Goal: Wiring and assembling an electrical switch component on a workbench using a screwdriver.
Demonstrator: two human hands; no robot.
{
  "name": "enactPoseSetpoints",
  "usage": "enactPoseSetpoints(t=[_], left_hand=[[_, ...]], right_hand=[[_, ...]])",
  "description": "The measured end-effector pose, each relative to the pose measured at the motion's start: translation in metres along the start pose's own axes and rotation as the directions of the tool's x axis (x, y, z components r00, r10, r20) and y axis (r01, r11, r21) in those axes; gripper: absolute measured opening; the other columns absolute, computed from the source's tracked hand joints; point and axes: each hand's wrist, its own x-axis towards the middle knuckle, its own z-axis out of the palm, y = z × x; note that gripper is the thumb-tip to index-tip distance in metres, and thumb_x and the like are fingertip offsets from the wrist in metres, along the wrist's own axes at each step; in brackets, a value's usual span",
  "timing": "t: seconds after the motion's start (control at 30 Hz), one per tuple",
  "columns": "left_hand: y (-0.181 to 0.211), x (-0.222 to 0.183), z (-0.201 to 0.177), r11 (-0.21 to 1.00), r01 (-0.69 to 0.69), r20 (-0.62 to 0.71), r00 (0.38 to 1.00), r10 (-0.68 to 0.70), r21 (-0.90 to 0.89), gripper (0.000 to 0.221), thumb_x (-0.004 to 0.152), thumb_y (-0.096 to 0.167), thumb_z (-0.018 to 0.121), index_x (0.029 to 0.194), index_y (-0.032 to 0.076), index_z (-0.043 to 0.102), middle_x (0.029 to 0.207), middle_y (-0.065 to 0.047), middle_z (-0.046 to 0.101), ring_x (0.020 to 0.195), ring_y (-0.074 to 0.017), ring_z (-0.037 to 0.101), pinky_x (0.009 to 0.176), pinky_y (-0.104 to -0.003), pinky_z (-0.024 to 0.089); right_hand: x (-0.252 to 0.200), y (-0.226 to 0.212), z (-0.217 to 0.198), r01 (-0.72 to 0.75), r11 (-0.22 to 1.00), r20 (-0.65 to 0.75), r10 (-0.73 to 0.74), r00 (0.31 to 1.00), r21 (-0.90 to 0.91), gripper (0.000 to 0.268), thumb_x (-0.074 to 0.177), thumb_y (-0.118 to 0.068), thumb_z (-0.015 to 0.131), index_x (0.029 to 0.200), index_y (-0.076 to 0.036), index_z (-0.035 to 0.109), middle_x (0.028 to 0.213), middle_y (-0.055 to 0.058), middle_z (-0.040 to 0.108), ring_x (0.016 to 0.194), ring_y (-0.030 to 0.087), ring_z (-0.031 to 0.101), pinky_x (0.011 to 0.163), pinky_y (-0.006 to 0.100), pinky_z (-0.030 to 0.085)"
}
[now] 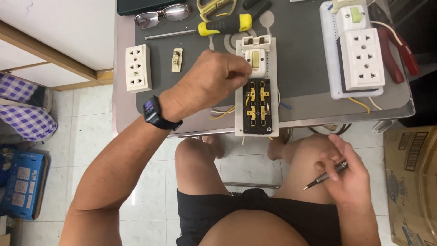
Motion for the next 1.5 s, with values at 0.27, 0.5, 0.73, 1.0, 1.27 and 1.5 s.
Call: enactPoseSetpoints(t=[0.27, 0.5, 0.73, 1.0, 1.27, 1.5], left_hand=[[-0.004, -0.012, 0.039, 0.995, -0.054, -0.369, 0.926, 0.08, 0.08, 0.01, 0.089, 0.001, 0.067, 0.084, 0.007, 0.063, 0.077, -0.001, 0.068, 0.065, -0.0124, 0.062, 0.057, -0.026, 0.049], [-0.016, -0.016, 0.045, 0.98, -0.117, -0.367, 0.915, 0.169, 0.159, 0.002, 0.092, 0.003, 0.067, 0.092, 0.001, 0.067, 0.087, -0.007, 0.069, 0.075, -0.0221, 0.068, 0.063, -0.032, 0.054], [-0.015, -0.013, 0.033, 0.984, -0.163, -0.265, 0.948, 0.178, 0.075, 0.007, 0.094, 0.004, 0.066, 0.094, -0.001, 0.07, 0.077, -0.007, 0.061, 0.066, -0.0212, 0.06, 0.059, -0.031, 0.048], [-0.005, -0.003, 0.028, 0.999, -0.034, -0.138, 0.99, 0.03, -0.025, 0.018, 0.086, -0.007, 0.062, 0.098, -0.001, 0.074, 0.078, -0.022, 0.068, 0.07, -0.0376, 0.068, 0.057, -0.041, 0.055], [-0.001, -0.012, 0.028, 0.981, 0.066, -0.182, 0.978, -0.1, -0.185, 0.021, 0.088, -0.003, 0.065, 0.103, 0.008, 0.074, 0.087, -0.015, 0.07, 0.084, -0.0302, 0.071, 0.069, -0.036, 0.057], [-0.018, -0.036, 0.066, 0.953, 0.051, -0.382, 0.909, -0.167, -0.297, 0.039, 0.092, -0.001, 0.067, 0.129, 0.01, 0.059, 0.101, -0.004, 0.065, 0.083, -0.0121, 0.059, 0.077, -0.024, 0.051]], right_hand=[[0.005, 0.007, 0.009, 0.064, 0.97, -0.045, -0.076, 0.996, -0.234, 0.035, 0.105, -0.029, 0.046, 0.123, -0.005, 0.063, 0.081, 0.009, 0.07, 0.042, 0.01, 0.039, 0.065, 0.039, 0.055], [0.005, 0.007, 0.014, 0.108, 0.963, 0.003, -0.11, 0.994, -0.246, 0.035, 0.104, -0.028, 0.047, 0.123, -0.003, 0.062, 0.08, 0.012, 0.07, 0.042, 0.009, 0.041, 0.065, 0.038, 0.056], [0.001, 0.007, 0.019, 0.112, 0.954, -0.021, -0.122, 0.992, -0.278, 0.035, 0.103, -0.03, 0.047, 0.121, -0.004, 0.063, 0.081, 0.011, 0.069, 0.043, 0.01, 0.041, 0.065, 0.038, 0.056], [0.011, 0.021, -0.007, 0.231, 0.953, 0.154, -0.203, 0.967, -0.197, 0.039, 0.105, -0.028, 0.038, 0.129, -0.003, 0.055, 0.083, 0.021, 0.07, 0.037, 0.008, 0.041, 0.067, 0.044, 0.058], [-0.03, -0.005, 0.031, 0.273, 0.841, 0.162, -0.223, 0.961, -0.467, 0.051, 0.102, -0.033, 0.033, 0.114, 0.008, 0.059, 0.086, 0.031, 0.071, 0.051, 0.028, 0.062, 0.076, 0.052, 0.055], [-0.051, -0.088, 0.077, 0.44, 0.335, 0.356, -0.284, 0.89, -0.833, 0.076, 0.087, -0.067, 0.039, 0.091, 0.004, 0.066, 0.091, 0.012, 0.066, 0.081, 0.019, 0.062, 0.073, 0.028, 0.047]])
